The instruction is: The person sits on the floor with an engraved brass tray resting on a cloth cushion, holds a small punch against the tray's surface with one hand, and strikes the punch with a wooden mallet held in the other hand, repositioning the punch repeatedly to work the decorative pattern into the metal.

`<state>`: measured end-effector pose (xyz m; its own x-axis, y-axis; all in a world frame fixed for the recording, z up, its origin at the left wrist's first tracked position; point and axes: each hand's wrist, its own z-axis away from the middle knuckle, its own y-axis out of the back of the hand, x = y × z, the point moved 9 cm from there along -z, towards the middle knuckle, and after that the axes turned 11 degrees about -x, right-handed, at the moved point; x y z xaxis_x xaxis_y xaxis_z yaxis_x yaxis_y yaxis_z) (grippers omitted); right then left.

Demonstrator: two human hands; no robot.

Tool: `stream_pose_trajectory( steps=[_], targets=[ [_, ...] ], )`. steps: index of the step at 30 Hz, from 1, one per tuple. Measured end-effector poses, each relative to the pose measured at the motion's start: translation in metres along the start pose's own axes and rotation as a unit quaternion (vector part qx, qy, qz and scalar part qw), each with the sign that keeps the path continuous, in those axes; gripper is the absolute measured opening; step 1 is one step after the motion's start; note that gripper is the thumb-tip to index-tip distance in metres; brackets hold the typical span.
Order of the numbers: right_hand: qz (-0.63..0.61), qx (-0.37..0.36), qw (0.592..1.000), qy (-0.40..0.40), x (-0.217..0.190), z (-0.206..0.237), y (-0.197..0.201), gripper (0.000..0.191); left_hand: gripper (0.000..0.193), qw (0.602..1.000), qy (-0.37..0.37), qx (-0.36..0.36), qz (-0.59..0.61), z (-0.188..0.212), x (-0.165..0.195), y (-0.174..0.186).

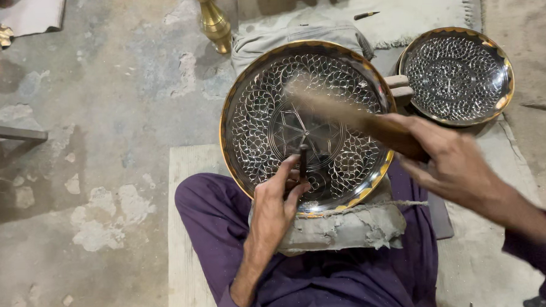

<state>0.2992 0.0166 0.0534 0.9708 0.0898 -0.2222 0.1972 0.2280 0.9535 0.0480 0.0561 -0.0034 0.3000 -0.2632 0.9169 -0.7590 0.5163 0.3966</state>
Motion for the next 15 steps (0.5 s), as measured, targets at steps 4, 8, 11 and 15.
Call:
stream_pose_trajectory(
  steps=[4, 8, 11, 15],
  targets=[
    [-0.026, 0.043, 0.999, -0.01, 0.006, 0.025, -0.009, 0.073, 0.055, 0.997, -0.036, -0.042, -0.048, -0.007, 0.008, -0.001],
    [-0.256, 0.069, 0.956, -0.123, 0.036, 0.048, -0.037, 0.076, 0.056, 0.99, -0.041, -0.122, -0.059, -0.014, 0.011, -0.008],
    [0.008, -0.014, 0.988, -0.153, 0.033, 0.068, -0.058, 0.082, 0.055, 0.979, -0.082, -0.173, -0.062, -0.018, 0.019, -0.013],
    [-0.141, 0.125, 0.975, -0.122, 0.033, 0.1, -0.071, 0.071, 0.057, 0.961, -0.093, -0.243, -0.089, -0.021, 0.02, -0.022]
  ],
)
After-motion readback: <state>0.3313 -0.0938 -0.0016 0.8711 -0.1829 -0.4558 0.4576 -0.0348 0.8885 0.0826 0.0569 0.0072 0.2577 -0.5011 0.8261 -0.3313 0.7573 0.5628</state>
